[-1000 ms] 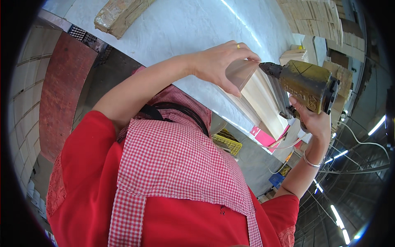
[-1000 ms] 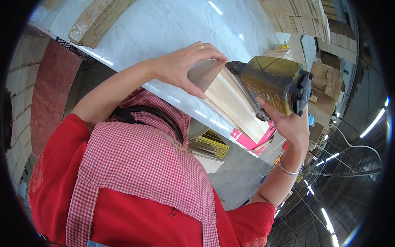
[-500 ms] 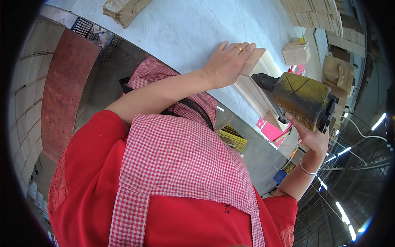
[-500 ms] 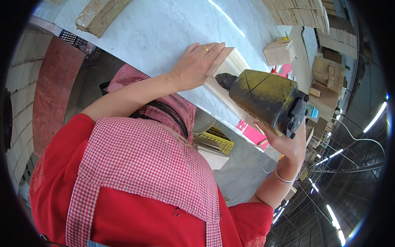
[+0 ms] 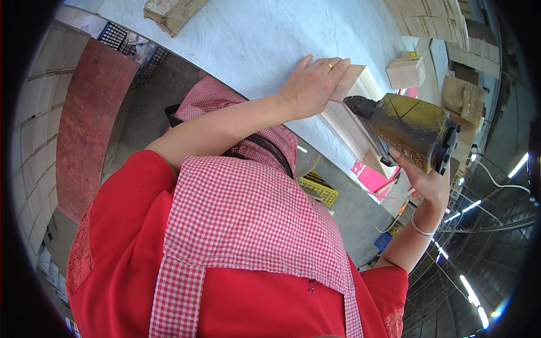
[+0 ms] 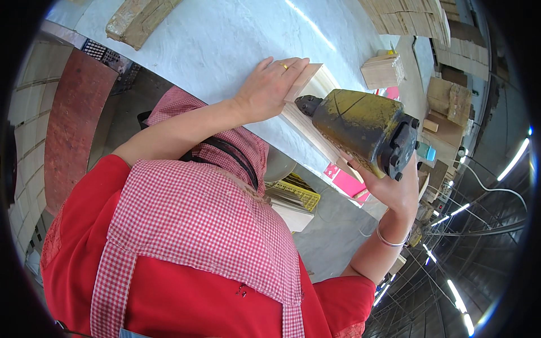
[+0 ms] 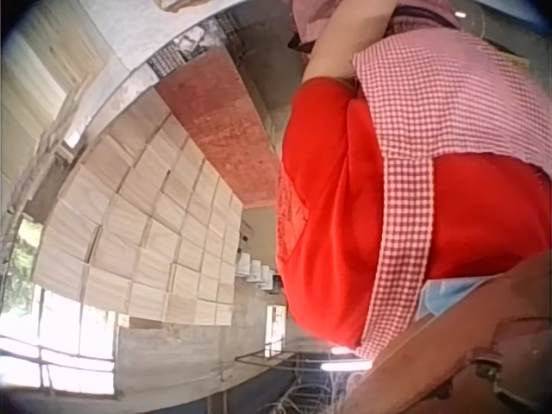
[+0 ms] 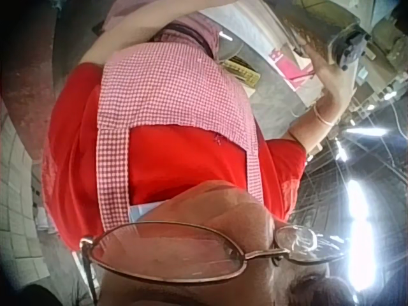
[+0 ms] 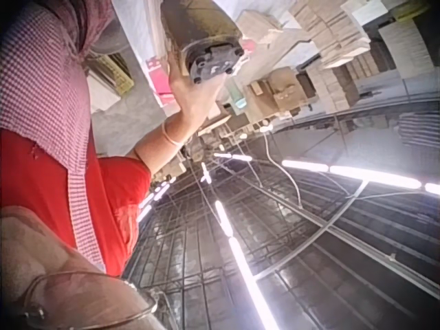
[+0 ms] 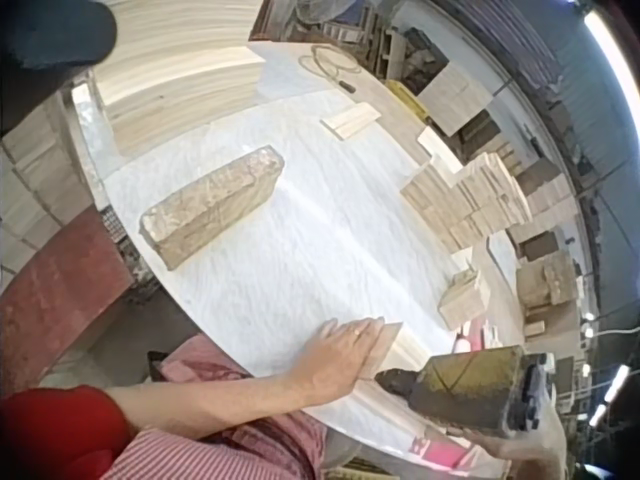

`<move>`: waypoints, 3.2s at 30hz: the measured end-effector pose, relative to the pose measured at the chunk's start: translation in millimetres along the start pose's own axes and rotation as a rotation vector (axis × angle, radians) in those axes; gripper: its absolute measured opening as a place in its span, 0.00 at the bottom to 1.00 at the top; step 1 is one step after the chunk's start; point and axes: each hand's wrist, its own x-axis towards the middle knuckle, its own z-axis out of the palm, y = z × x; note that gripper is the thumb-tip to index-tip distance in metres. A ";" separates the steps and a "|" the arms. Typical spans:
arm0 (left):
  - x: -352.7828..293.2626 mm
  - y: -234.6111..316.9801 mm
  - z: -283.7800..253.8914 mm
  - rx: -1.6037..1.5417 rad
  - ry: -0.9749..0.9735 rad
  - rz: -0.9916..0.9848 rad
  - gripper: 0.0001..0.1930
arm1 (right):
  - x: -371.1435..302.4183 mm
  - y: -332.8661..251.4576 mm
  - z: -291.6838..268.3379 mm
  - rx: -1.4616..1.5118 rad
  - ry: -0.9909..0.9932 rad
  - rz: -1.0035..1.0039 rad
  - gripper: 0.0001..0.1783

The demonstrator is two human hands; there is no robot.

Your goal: The person is assembling wooden frames by gluing pieces together and securing them with a pneumatic nail gun.

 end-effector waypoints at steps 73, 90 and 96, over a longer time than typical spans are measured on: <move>-41.3 17.5 -60.5 0.229 -0.083 0.549 0.17 | 19.6 174.5 124.3 1.026 1.468 0.248 0.26; -60.1 -26.8 -21.0 0.378 -0.093 0.770 0.14 | 71.4 -10.9 172.3 0.898 0.784 -0.284 0.37; -60.7 -30.0 -19.3 0.367 -0.099 0.777 0.14 | 74.0 -14.2 167.1 0.842 0.774 -0.324 0.37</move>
